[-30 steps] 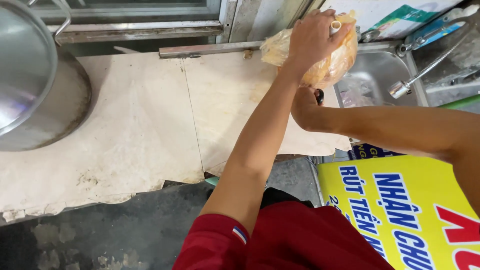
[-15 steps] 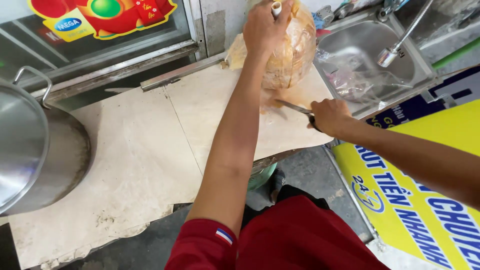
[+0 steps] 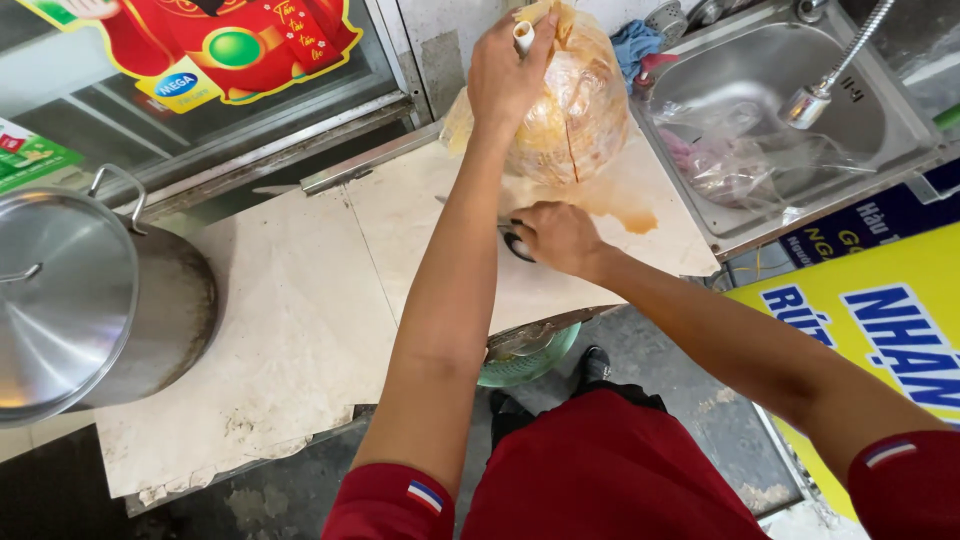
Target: The person uses scissors to cut open plastic packaging containing a large piece of cooked meat, then peels away the plastic and a layer of paper by hand to reveal the meat.
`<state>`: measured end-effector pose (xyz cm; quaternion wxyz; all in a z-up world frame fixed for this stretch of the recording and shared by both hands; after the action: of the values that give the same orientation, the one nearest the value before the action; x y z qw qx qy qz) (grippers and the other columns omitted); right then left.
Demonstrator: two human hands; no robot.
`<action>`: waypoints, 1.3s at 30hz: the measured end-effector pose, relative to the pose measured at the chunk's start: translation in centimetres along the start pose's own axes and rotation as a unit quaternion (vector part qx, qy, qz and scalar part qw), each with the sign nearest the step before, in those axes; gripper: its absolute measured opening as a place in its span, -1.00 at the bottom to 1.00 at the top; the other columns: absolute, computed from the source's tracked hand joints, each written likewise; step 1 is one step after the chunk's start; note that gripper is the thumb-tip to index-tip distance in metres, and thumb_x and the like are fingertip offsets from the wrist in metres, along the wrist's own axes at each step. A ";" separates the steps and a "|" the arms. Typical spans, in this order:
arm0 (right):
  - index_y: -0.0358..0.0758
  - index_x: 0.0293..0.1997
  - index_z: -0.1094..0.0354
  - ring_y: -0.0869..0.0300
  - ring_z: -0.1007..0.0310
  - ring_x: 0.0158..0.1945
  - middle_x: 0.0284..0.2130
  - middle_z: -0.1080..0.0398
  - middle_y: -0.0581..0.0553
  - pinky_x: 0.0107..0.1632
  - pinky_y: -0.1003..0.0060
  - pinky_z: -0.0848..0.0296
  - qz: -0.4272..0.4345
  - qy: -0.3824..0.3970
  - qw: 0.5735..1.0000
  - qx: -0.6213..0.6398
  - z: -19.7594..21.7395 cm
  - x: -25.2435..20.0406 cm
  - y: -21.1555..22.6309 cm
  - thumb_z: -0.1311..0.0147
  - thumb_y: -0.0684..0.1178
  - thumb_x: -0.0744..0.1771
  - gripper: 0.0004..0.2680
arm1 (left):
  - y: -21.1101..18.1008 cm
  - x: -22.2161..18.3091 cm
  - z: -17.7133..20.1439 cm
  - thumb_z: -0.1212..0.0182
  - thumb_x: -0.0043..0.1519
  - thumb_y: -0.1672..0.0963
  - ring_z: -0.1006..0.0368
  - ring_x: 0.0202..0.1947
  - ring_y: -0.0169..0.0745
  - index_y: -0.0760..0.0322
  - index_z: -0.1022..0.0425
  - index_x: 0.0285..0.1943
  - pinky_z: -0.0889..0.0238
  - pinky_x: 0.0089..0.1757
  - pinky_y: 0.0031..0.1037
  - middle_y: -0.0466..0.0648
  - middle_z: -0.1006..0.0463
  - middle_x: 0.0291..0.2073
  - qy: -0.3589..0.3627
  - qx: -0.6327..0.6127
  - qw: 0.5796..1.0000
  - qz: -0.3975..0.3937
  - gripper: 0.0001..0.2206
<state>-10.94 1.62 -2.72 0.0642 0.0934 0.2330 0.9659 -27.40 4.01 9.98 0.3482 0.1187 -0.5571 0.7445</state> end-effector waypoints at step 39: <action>-0.42 0.00 -0.41 -0.13 -0.54 -0.25 -0.29 -0.49 -0.39 -0.17 0.07 -0.48 -0.048 -0.390 0.915 0.090 17.3 3.1 -9.2 -0.04 -0.22 0.42 -0.90 | -1.4 -0.9 -0.1 -0.27 0.22 0.04 -0.60 -0.12 0.04 0.23 -0.66 -0.05 -0.42 -0.06 -0.30 0.01 -0.68 -0.08 -0.034 0.008 0.999 -0.004 -0.75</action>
<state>-9.61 17.84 8.61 0.1878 0.4570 0.2796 0.8232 -25.84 3.91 10.48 0.3309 0.1495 -0.5623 0.7430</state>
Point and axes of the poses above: each hand's wrist, its own x-axis towards the middle knuckle, its own z-axis out of the back of the hand, y = z × x, the point moved 10 cm from there along x, towards the middle knuckle
